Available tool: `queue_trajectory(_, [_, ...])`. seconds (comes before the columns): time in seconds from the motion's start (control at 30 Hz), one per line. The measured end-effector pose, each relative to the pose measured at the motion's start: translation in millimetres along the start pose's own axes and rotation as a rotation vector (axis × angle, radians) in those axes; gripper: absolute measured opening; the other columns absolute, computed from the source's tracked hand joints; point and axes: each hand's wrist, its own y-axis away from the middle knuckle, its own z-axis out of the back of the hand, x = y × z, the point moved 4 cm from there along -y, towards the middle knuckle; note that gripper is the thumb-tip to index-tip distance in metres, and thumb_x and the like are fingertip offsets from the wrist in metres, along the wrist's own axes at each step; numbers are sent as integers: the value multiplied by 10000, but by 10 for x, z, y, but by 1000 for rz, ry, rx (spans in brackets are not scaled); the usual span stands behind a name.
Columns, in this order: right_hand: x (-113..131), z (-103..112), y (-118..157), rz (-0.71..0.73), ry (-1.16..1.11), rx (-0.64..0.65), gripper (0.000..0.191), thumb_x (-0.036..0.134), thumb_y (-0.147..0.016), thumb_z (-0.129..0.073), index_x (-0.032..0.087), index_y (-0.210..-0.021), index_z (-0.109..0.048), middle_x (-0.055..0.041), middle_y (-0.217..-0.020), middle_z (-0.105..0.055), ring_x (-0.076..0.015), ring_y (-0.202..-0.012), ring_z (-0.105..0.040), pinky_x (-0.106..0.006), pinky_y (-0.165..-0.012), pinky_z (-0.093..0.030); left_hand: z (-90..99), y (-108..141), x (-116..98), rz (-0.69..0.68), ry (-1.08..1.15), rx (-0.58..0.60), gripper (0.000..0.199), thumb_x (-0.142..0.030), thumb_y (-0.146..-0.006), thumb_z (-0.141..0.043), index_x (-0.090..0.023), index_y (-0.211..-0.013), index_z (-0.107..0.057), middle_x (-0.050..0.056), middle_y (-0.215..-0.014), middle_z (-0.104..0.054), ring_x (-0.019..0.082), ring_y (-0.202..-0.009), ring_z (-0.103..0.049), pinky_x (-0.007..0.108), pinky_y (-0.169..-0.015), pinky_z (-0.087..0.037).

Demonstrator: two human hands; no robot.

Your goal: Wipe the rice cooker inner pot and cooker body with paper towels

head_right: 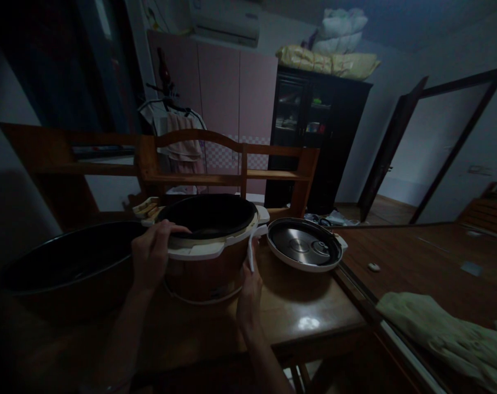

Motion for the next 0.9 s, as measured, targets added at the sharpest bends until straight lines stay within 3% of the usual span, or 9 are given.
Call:
queue_trajectory(0.13, [32, -168, 148, 68, 11, 60, 568, 473, -1018, -292, 214, -1509, -414, -80, -1382, -599, -257, -1410, -405, -483, -1147, -332, 3, 3, -5, -6, -4, -6, 482, -402, -1008, -350, -212, -811, -748, 38, -932, -730, 179, -943, -646, 301, -921, -438])
queue_trajectory(0.27, [9, -337, 294, 174, 140, 124, 589, 381, -1047, -228, 239, -1601, -88, -51, -1629, -253, -228, -1533, -82, -560, -1221, -143, 4, 2, -6, -8, -15, -8, 481, -392, -1006, -349, -210, -814, -751, 37, -943, -735, 179, -953, -649, 300, -924, -444])
queue_trajectory(0.37, [-51, -402, 410, 263, 295, 155, 605, 294, -1038, -200, 246, -1601, 18, -24, -1671, -44, -247, -1529, 57, -602, -1220, -97, 13, 2, -17, -16, -23, -16, 477, -385, -1005, -350, -213, -830, -759, 34, -941, -742, 182, -966, -651, 297, -924, -448])
queue_trajectory(0.5, [-155, -402, 495, 371, 440, 222, 647, 187, -999, -179, 220, -1596, 67, -27, -1667, 86, -290, -1520, 97, -641, -1205, -121, 13, 5, -28, -20, -23, -4, 460, -370, -1003, -357, -217, -866, -768, 31, -967, -749, 177, -948, -657, 297, -926, -451])
queue_trajectory(0.73, [-240, -204, 380, 682, 701, 417, 758, 169, -927, -364, 191, -1602, -19, -82, -1669, -21, -332, -1525, 4, -621, -1182, -249, 3, 3, -20, -17, -22, -16, 493, -400, -1005, -337, -215, -809, -749, 37, -944, -755, 191, -988, -663, 308, -942, -448])
queue_trajectory(0.9, [-79, -200, 290, 870, 794, 578, 776, 222, -884, -495, 186, -1591, -177, -54, -1647, -182, -297, -1527, -91, -543, -1222, -204, 3, 7, -30, -13, -24, -16, 496, -398, -1007, -332, -224, -813, -754, 30, -935, -755, 190, -985, -663, 303, -935, -449])
